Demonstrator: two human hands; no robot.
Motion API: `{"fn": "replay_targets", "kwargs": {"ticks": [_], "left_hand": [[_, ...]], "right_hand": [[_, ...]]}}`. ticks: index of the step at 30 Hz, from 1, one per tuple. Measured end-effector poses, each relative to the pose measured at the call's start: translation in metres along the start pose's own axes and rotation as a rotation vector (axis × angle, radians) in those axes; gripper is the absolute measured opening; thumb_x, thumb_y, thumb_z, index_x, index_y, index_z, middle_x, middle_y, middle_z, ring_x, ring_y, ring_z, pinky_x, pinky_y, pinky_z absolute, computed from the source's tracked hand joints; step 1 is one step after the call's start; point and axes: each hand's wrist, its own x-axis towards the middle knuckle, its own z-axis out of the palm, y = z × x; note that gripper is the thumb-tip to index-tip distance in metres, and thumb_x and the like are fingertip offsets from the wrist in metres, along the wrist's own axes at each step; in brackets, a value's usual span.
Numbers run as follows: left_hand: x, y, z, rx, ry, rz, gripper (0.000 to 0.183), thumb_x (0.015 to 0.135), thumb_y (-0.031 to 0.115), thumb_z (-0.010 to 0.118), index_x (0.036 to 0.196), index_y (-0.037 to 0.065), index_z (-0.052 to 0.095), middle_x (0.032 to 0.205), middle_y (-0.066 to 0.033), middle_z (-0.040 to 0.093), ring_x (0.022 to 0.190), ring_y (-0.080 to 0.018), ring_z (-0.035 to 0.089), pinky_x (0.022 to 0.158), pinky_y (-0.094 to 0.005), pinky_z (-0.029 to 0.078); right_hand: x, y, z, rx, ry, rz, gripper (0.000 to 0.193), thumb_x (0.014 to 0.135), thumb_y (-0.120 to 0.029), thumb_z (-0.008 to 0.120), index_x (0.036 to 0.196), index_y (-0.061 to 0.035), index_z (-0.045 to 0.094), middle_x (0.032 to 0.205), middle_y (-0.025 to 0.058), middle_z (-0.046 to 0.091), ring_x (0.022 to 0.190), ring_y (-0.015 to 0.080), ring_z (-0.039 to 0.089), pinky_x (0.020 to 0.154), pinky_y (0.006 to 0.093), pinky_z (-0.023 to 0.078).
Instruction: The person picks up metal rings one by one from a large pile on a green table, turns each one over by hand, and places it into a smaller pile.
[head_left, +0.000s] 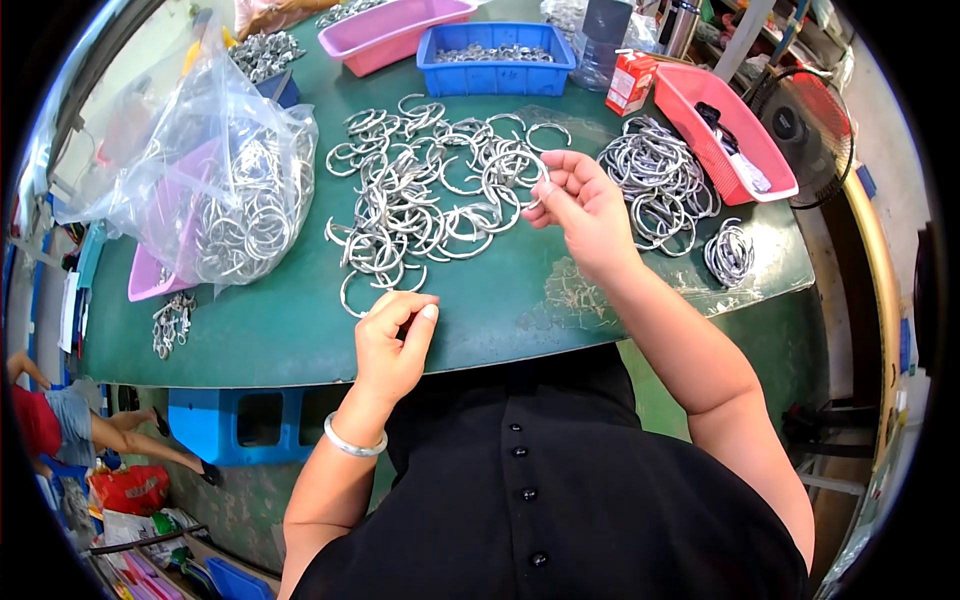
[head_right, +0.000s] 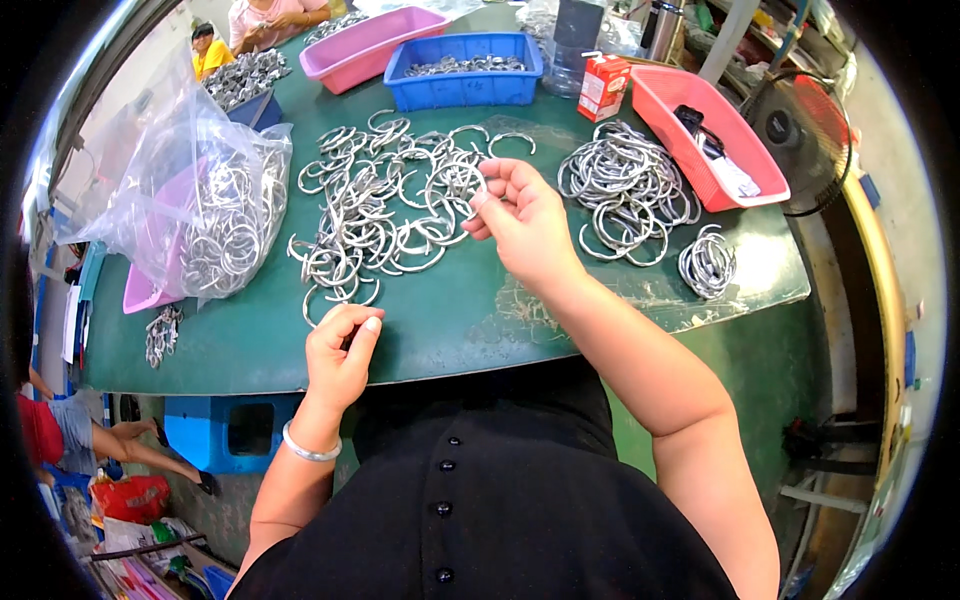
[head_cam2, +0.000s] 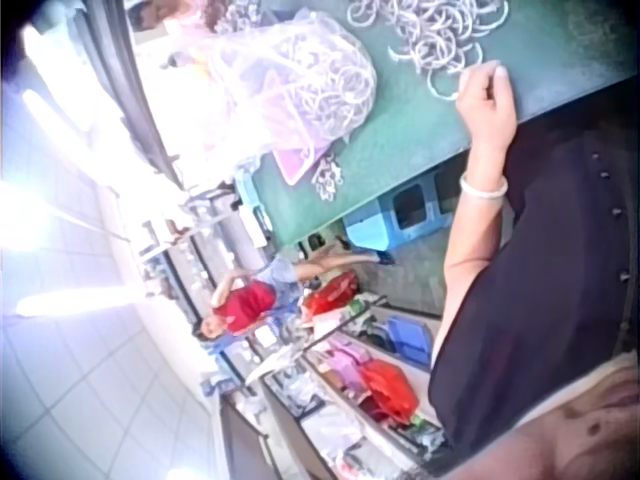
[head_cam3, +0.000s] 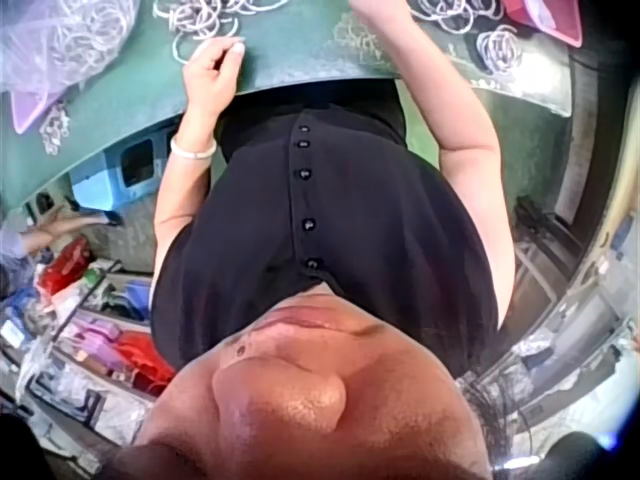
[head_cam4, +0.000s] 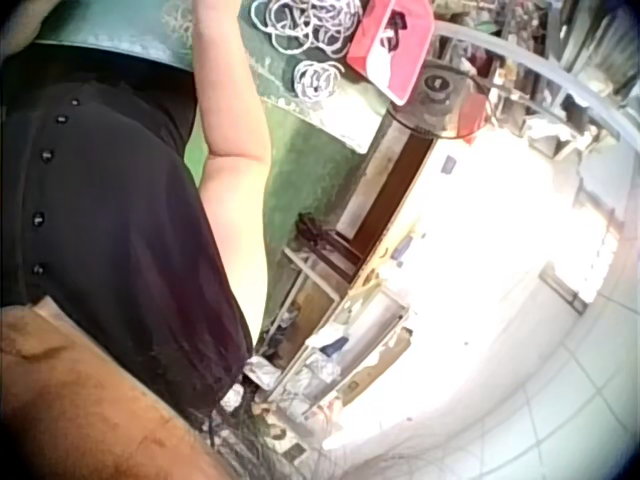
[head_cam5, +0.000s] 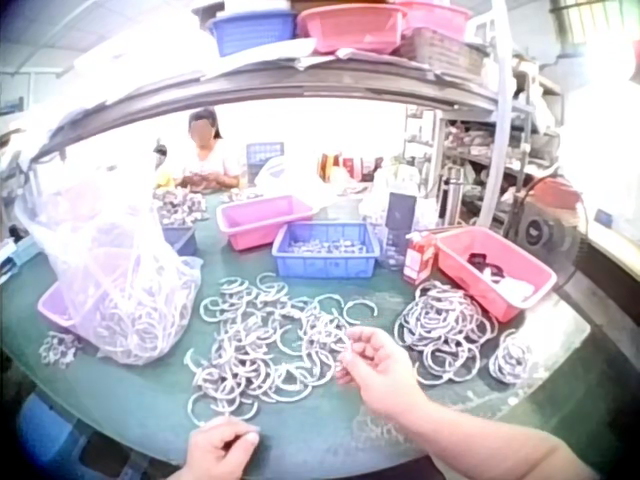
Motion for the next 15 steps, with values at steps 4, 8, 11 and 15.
{"fn": "replay_targets", "kwargs": {"ticks": [4, 8, 11, 15], "left_hand": [[-0.003, 0.005, 0.0, -0.385, -0.032, -0.339, 0.021, 0.087, 0.016, 0.046, 0.089, 0.0, 0.059, 0.071, -0.004, 0.057, 0.06, -0.0102, 0.052, 0.057, -0.0202, 0.042], [0.005, 0.019, -0.007, -0.728, -0.067, -0.566, 0.032, 0.089, 0.027, 0.042, 0.09, 0.0, 0.057, 0.068, -0.0049, 0.057, 0.056, -0.0105, 0.052, 0.052, -0.0204, 0.041], [0.01, 0.025, -0.01, -0.873, -0.095, -0.672, 0.031, 0.088, 0.028, 0.043, 0.085, 0.0, 0.057, 0.063, -0.0055, 0.057, 0.05, -0.011, 0.051, 0.048, -0.0202, 0.04], [0.004, 0.016, -0.01, -0.848, -0.142, -0.696, 0.017, 0.084, 0.017, 0.051, 0.084, 0.001, 0.057, 0.064, -0.0047, 0.057, 0.052, -0.0101, 0.051, 0.049, -0.019, 0.041]], "right_hand": [[-0.022, 0.001, 0.014, -0.006, -0.107, -0.075, 0.026, 0.082, 0.0, 0.05, 0.107, -0.0009, 0.045, 0.083, 0.003, 0.055, 0.068, 0.0093, 0.055, 0.064, 0.0223, 0.046], [-0.044, -0.001, 0.016, -0.584, -0.291, -0.589, 0.022, 0.074, 0.003, 0.056, 0.095, -0.0019, 0.054, 0.084, 0.0108, 0.058, 0.071, 0.0215, 0.059, 0.063, 0.0292, 0.048], [-0.05, -0.005, 0.013, -0.708, -0.518, -0.838, 0.025, 0.065, 0.007, 0.058, 0.089, 0.0007, 0.054, 0.087, 0.0117, 0.058, 0.074, 0.026, 0.059, 0.064, 0.0318, 0.049], [-0.054, -0.003, 0.01, -0.788, -0.572, -0.937, 0.022, 0.063, -0.001, 0.057, 0.085, -0.0042, 0.056, 0.098, 0.0127, 0.055, 0.088, 0.0289, 0.056, 0.069, 0.0331, 0.048]]}}
